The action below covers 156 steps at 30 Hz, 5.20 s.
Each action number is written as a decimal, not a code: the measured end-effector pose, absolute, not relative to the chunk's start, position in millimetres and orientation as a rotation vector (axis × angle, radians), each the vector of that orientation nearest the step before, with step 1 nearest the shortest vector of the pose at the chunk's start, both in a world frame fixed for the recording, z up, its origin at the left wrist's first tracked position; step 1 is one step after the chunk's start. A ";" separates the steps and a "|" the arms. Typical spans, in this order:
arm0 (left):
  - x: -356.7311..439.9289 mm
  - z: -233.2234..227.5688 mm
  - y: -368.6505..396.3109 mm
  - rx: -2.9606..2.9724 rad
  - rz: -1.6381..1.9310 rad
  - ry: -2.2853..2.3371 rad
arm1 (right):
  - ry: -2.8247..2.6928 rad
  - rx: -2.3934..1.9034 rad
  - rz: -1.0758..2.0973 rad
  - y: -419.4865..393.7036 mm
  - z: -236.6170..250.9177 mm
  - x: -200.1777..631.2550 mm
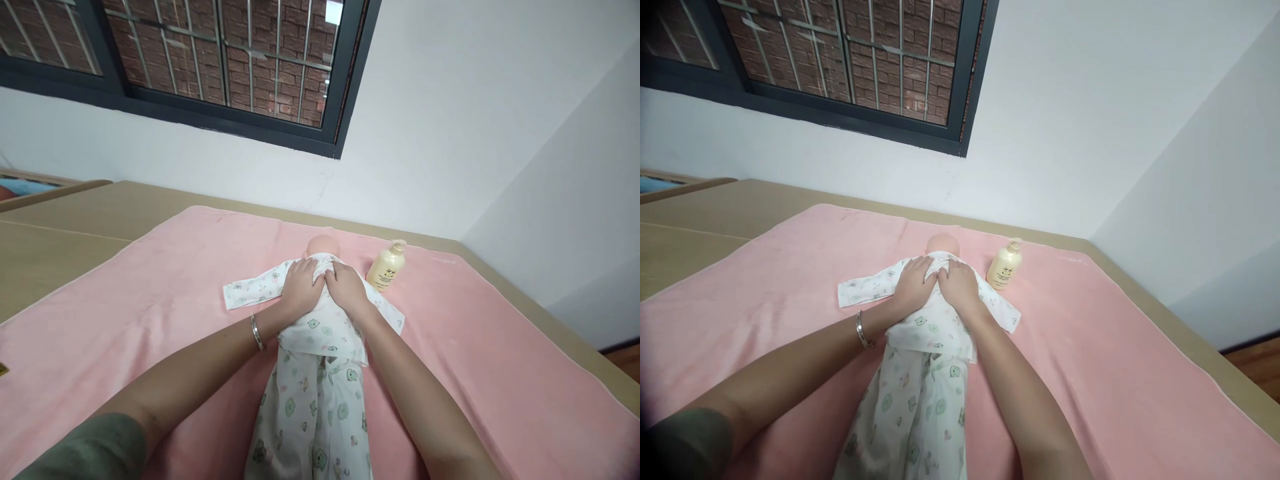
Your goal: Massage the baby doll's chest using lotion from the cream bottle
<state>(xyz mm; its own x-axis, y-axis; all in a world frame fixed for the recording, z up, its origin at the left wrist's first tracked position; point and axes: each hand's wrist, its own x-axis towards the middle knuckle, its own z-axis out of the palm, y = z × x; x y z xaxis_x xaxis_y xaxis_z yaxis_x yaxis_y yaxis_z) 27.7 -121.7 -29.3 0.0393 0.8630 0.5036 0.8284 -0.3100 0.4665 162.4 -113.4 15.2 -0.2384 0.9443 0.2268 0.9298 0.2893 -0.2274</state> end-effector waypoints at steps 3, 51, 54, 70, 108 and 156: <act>27.7 -28.1 -122.4 2.235 1.128 1.812 | -2.242 -1.703 0.056 -113.8 14.9 162.3; 20.1 -11.2 -123.6 2.376 0.817 1.786 | -2.312 -1.618 0.157 -114.9 21.5 174.3; 13.4 -4.8 -115.9 2.276 0.804 1.707 | -2.363 -1.632 0.076 -126.6 25.0 165.5; 21.5 -11.6 -126.4 2.337 0.800 1.858 | -2.270 -1.673 0.210 -113.9 22.0 171.8; 22.4 3.6 -136.1 2.423 0.746 1.804 | -2.339 -1.739 0.067 -132.3 27.4 158.7; 12.7 -6.9 -114.0 2.248 0.805 1.804 | -2.362 -1.677 -0.037 -145.7 30.4 155.0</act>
<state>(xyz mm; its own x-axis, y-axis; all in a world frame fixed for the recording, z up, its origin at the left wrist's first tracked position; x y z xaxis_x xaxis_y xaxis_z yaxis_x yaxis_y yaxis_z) 12.7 -114.0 -6.9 0.1332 0.9406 0.3124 0.8605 -0.2662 0.4344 155.0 -145.7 30.4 -0.3100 0.9268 0.2120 0.9330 0.3394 -0.1198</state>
